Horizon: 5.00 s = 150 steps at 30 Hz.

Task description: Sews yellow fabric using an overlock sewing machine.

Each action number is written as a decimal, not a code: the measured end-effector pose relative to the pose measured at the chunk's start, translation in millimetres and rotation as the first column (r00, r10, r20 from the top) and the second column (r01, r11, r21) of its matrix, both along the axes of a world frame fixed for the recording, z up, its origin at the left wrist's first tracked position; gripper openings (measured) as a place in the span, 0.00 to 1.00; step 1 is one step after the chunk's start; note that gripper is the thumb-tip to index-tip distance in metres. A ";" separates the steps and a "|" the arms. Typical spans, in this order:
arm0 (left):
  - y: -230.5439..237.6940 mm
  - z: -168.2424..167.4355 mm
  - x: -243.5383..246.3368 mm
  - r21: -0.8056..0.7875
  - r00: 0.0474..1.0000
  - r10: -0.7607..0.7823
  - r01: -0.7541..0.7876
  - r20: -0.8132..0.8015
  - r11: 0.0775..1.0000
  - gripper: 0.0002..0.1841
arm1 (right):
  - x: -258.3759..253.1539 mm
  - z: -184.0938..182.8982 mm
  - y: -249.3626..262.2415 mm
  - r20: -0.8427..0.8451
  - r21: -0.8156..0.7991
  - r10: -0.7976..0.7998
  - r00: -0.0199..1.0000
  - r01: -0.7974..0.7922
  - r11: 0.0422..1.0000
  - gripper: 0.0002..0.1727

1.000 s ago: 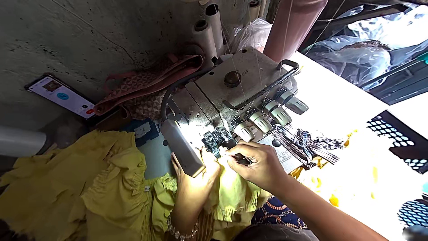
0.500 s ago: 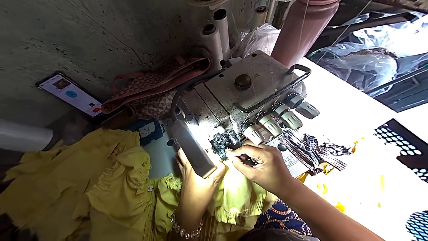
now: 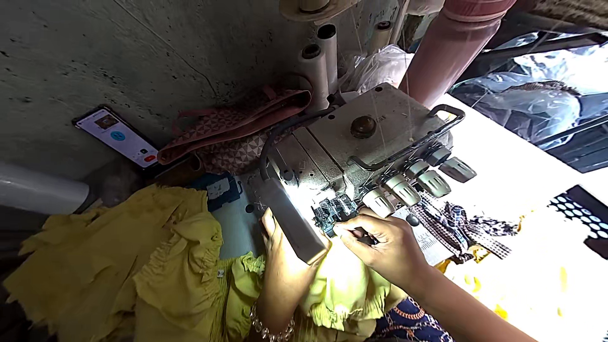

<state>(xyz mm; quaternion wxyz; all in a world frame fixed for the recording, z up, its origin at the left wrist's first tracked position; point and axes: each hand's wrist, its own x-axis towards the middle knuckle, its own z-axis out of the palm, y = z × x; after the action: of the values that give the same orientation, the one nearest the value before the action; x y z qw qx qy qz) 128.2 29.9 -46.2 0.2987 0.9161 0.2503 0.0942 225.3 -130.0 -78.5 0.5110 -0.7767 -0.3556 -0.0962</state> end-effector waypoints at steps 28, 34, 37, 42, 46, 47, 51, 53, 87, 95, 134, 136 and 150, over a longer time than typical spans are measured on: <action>-0.4 7.8 -3.6 -0.318 0.909 0.142 -0.011 0.393 0.948 0.10 | 3.9 4.9 -3.7 -0.030 0.013 0.113 0.993 -0.113 0.994 0.12; -0.8 29.1 -1.5 0.057 0.985 -0.095 0.088 0.143 0.994 0.12 | 4.5 6.4 -4.1 -0.035 0.010 0.125 0.991 -0.125 0.992 0.13; 24.5 46.7 7.5 0.047 0.958 -0.287 0.286 0.022 0.957 0.10 | 3.7 5.5 -4.6 -0.043 0.001 0.121 0.992 -0.121 0.993 0.12; 47.0 69.6 31.4 -0.103 0.883 -0.457 0.447 -0.108 0.888 0.12 | 3.9 6.1 -5.0 -0.044 -0.012 0.117 0.992 -0.118 0.993 0.12; 43.4 56.7 28.0 0.001 0.913 -0.403 0.404 0.056 0.915 0.13 | 3.8 5.3 -5.0 -0.050 -0.015 0.113 0.992 -0.114 0.993 0.12; 42.3 50.3 27.1 0.060 0.918 -0.379 0.374 0.116 0.926 0.12 | 3.5 4.3 -4.8 -0.048 -0.014 0.108 0.993 -0.109 0.994 0.12; 46.0 38.4 31.4 0.226 0.953 -0.288 0.262 0.090 0.938 0.08 | 4.9 4.8 -6.7 -0.023 -0.057 0.096 0.995 -0.097 0.994 0.14; 46.0 38.6 29.4 0.287 0.968 -0.247 0.224 0.045 0.931 0.08 | 3.9 7.8 -9.5 0.016 -0.091 0.081 0.997 -0.079 0.993 0.14; -26.1 13.9 -25.1 0.687 0.994 -0.089 0.016 0.070 0.727 0.25 | 31.6 18.9 -11.1 0.608 -0.332 0.437 0.663 -0.287 0.899 0.13; -29.9 8.6 -25.5 0.727 0.997 -0.031 -0.027 0.067 0.686 0.27 | 31.6 12.9 -14.1 0.482 -0.258 0.420 0.769 -0.333 0.907 0.12; -53.7 -25.5 -119.1 0.108 0.888 0.140 -0.206 0.438 0.973 0.11 | 7.9 -9.3 -50.1 -0.624 0.110 0.396 0.673 -0.426 0.898 0.18; -53.8 -42.1 -150.0 0.122 0.979 0.159 -0.175 0.130 0.977 0.23 | 2.3 -11.2 -51.9 -0.720 0.177 0.440 0.537 -0.471 0.864 0.15; 49.3 23.5 -148.6 -0.107 0.947 0.198 -0.231 -0.251 0.967 0.30 | -47.8 -32.2 -52.0 -0.640 0.253 0.369 0.674 -0.268 0.929 0.17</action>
<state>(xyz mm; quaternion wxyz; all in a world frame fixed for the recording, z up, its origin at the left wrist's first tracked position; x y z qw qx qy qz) -20.3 79.3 -22.7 0.3157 0.8657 0.3885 -0.0017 177.5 -182.0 -110.7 0.6662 -0.6461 -0.2675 0.2593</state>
